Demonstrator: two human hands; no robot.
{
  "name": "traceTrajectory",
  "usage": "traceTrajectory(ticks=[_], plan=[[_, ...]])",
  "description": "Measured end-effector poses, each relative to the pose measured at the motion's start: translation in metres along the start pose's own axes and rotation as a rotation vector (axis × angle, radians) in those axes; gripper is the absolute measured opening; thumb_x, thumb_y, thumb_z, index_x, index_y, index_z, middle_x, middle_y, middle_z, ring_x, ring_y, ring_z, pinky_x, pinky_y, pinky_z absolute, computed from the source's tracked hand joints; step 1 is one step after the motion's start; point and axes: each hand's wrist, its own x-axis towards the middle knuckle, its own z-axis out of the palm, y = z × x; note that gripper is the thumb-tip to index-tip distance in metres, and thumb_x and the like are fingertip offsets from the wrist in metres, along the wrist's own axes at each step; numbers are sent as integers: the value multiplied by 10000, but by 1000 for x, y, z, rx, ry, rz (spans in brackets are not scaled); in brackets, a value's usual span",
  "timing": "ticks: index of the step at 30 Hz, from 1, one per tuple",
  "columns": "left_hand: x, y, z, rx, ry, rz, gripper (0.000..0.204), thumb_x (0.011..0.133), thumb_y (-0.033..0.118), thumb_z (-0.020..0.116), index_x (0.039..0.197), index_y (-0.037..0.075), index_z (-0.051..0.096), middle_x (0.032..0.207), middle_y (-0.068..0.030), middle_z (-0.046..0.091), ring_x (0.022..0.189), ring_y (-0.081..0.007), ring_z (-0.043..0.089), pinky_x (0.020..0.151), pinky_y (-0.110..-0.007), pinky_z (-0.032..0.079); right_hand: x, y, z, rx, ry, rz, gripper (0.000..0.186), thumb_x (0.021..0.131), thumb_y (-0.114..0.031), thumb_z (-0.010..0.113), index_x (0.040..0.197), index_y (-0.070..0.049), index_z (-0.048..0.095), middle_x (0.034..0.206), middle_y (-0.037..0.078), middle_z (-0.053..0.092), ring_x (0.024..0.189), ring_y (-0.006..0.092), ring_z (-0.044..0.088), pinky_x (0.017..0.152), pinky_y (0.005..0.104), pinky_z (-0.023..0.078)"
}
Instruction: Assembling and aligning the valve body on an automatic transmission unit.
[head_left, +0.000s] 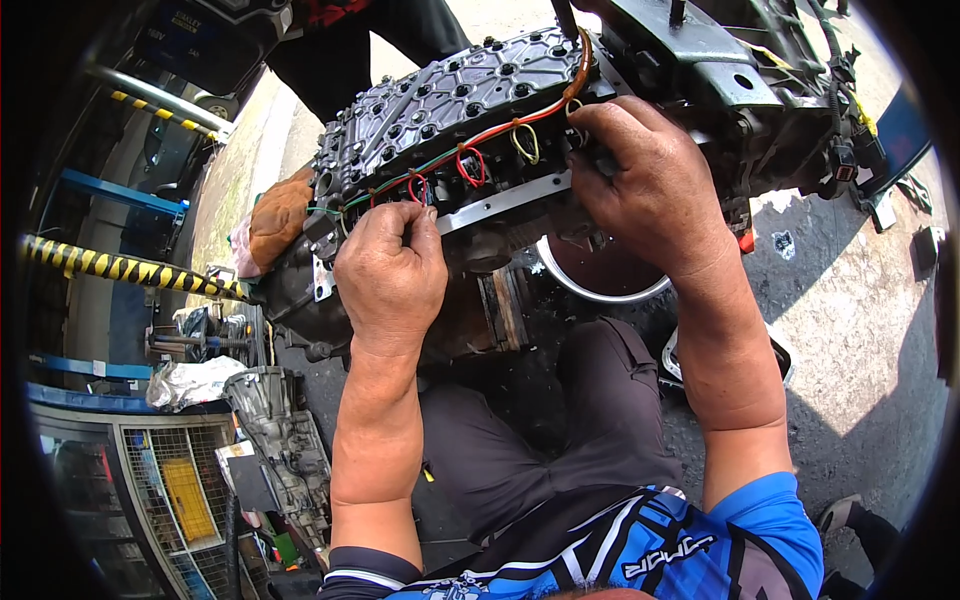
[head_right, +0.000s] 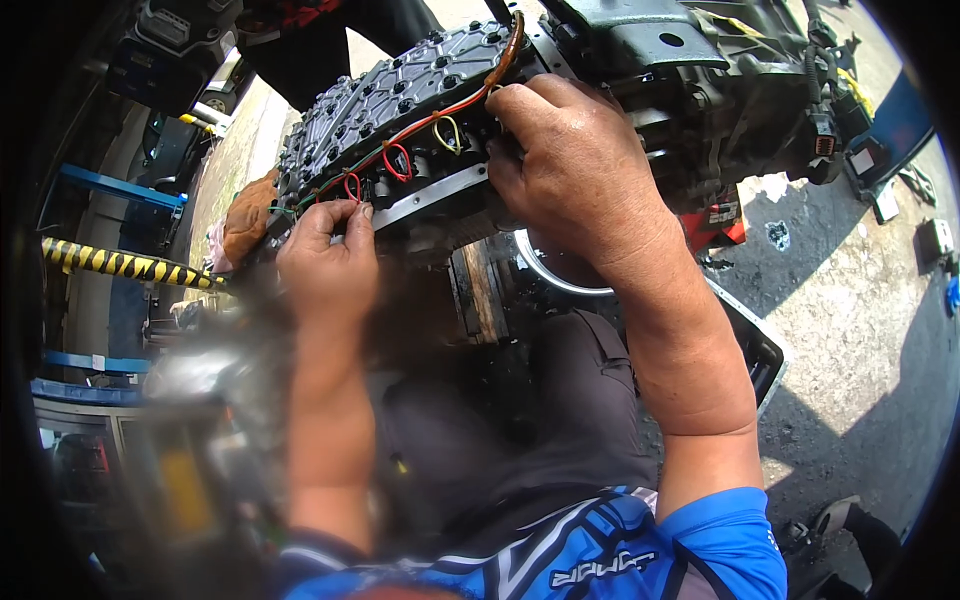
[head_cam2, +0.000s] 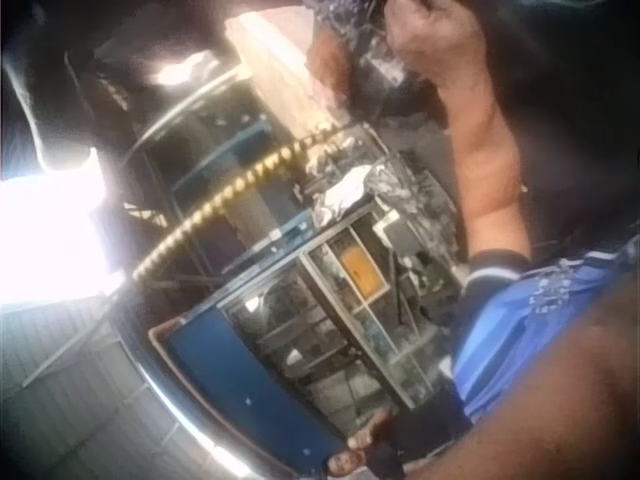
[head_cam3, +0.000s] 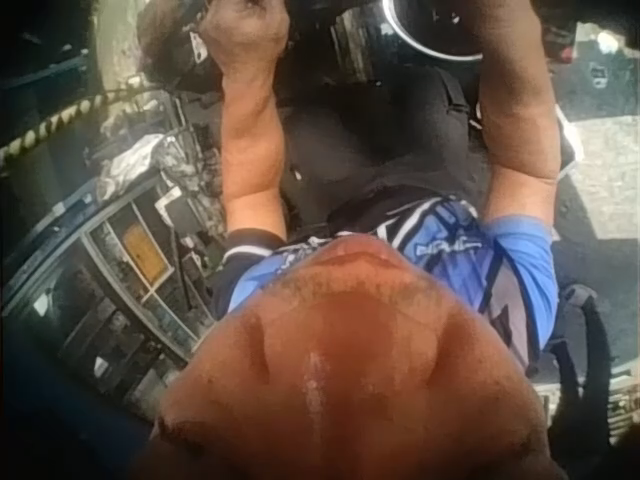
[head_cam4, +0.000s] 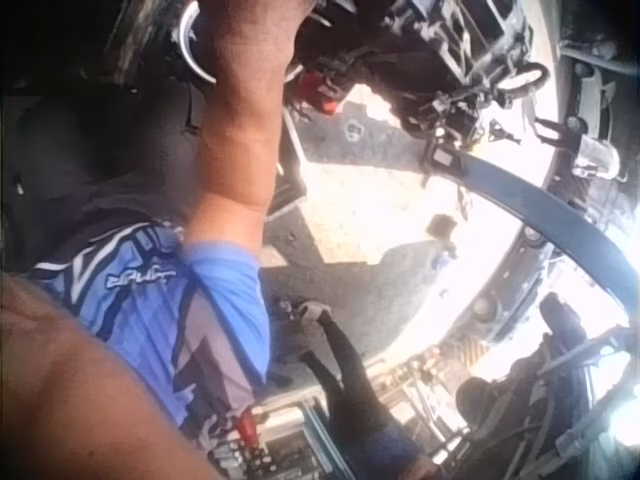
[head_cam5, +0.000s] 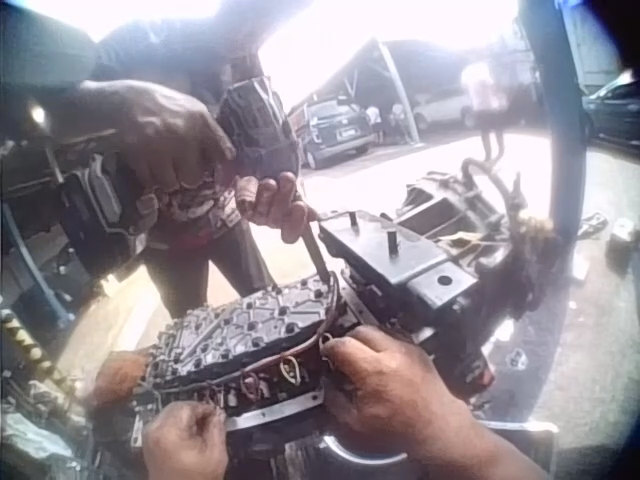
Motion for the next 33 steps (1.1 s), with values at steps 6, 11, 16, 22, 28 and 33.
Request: traceTrajectory(ticks=[6, 11, 16, 22, 28, 33], plan=[[3, -2, -3, 4, -27, 50, 84, 819, 37, 755, 834, 29, 673, 760, -127, 682, 668, -312, 679, 598, -380, 538, -5, 0, -5, -62, -26, 11, 304, 795, -202, 765, 999, -63, 589, 867, 125, 652, 873, 351, 643, 813, 461, 497], [4, -4, -2, -2, -19, 83, 81, 823, 32, 752, 835, 24, 672, 759, -129, 679, 669, -315, 678, 597, -381, 537, -5, 0, -6, -26, -31, 18, 285, 799, -197, 768, 963, -58, 582, 845, 128, 647, 864, 354, 639, 798, 465, 495], [3, -4, -1, 9, -11, 90, 87, 820, 24, 749, 836, 22, 664, 763, -130, 678, 670, -316, 675, 595, -380, 536, -6, 2, -5, -5, -27, 9, 280, 795, -187, 773, 953, -58, 581, 831, 128, 638, 852, 355, 631, 800, 464, 489], [4, -2, 0, 24, -11, 133, 92, 808, 12, 746, 827, 26, 658, 770, -121, 677, 688, -312, 677, 606, -383, 538, -7, 5, -2, 17, -16, 10, 272, 790, -179, 776, 929, -62, 574, 825, 119, 627, 847, 349, 614, 816, 459, 472], [4, -3, -2, 11, -23, 118, 95, 800, 5, 744, 820, 26, 654, 778, -119, 678, 710, -317, 678, 619, -382, 540, -5, 5, -6, -20, -77, 13, 292, 795, -136, 780, 1013, -26, 620, 870, 138, 660, 808, 328, 657, 711, 397, 518], [6, -5, -3, -16, -63, 113, 102, 790, -11, 740, 802, 26, 646, 780, -117, 678, 711, -316, 676, 625, -375, 539, -6, 6, -8, -9, -63, -11, 277, 798, -132, 777, 997, -24, 619, 855, 137, 650, 796, 329, 646, 710, 402, 510]])
